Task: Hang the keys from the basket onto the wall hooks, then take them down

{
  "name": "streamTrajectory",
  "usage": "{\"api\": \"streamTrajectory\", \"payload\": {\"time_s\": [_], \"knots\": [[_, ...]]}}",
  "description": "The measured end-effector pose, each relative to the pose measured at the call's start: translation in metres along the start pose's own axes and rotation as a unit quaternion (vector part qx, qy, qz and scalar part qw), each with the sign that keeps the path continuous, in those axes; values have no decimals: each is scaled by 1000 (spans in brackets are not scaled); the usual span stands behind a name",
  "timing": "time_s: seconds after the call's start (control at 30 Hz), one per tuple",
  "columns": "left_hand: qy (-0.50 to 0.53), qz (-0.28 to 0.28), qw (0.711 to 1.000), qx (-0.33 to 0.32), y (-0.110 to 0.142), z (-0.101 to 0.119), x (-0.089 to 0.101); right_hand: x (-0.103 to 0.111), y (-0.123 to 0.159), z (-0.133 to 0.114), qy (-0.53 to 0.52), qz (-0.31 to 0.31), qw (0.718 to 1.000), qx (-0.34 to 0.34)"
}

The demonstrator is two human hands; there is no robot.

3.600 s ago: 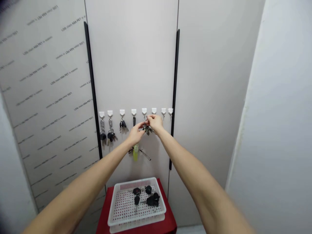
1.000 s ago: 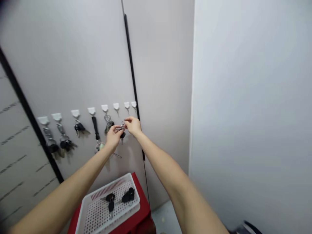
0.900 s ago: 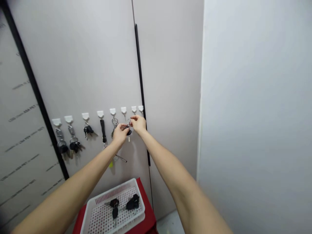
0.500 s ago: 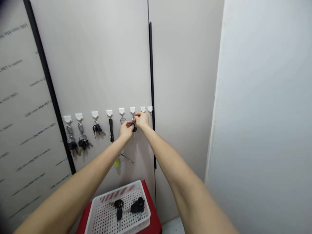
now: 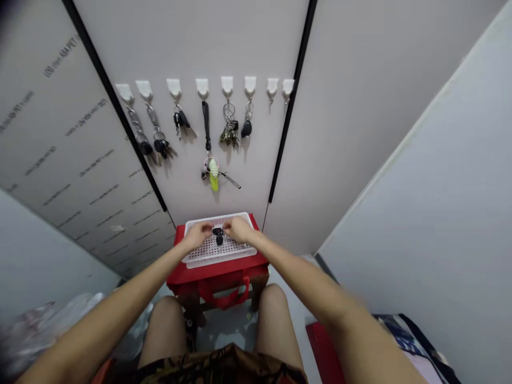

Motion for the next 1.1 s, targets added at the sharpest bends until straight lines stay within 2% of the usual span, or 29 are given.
{"api": "streamTrajectory", "payload": {"time_s": [0.07, 0.17, 0.27, 0.37, 0.47, 0.63, 0.73, 0.83, 0.9, 1.0, 1.1], "knots": [[-43, -28, 998, 30, 13, -19, -9, -29, -2, 3, 40, -2, 999, -30], [-64, -52, 996, 25, 21, -22, -15, -44, -11, 2, 60, 19, 998, -25], [-80, -61, 995, 19, 21, -16, -15, -45, -16, -1, 84, 6, 996, -13], [-81, -52, 995, 12, 20, -13, -14, -36, -17, -2, 101, 27, 994, -21], [-68, -57, 996, 3, 18, -9, -16, -31, -16, -4, 106, 27, 994, 15], [-76, -73, 994, 19, 18, -10, -22, -43, -21, 4, 138, -13, 990, 1], [-41, -42, 998, 16, 19, -12, -21, -42, -21, 2, 106, 11, 994, 1], [45, 30, 998, -28, 13, -4, -15, -21, -17, -5, 6, 53, 998, 15], [129, 57, 987, -74, 4, 12, -13, 1, -16, -9, -90, 47, 995, 4], [263, 47, 957, -117, -16, 52, -11, 48, -13, -10, -236, 11, 971, -45], [340, 49, 933, -110, -43, 105, 1, 112, -10, -10, -348, 43, 935, -60]]}}
Point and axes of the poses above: each hand's wrist, its own y-axis away from the middle knuckle, its own x-axis out of the back of the hand, z = x × y, the point moved 5 cm from there along -y, towards the middle knuckle, and after that the axes turned 13 degrees about -x, right-handed, at the moved point
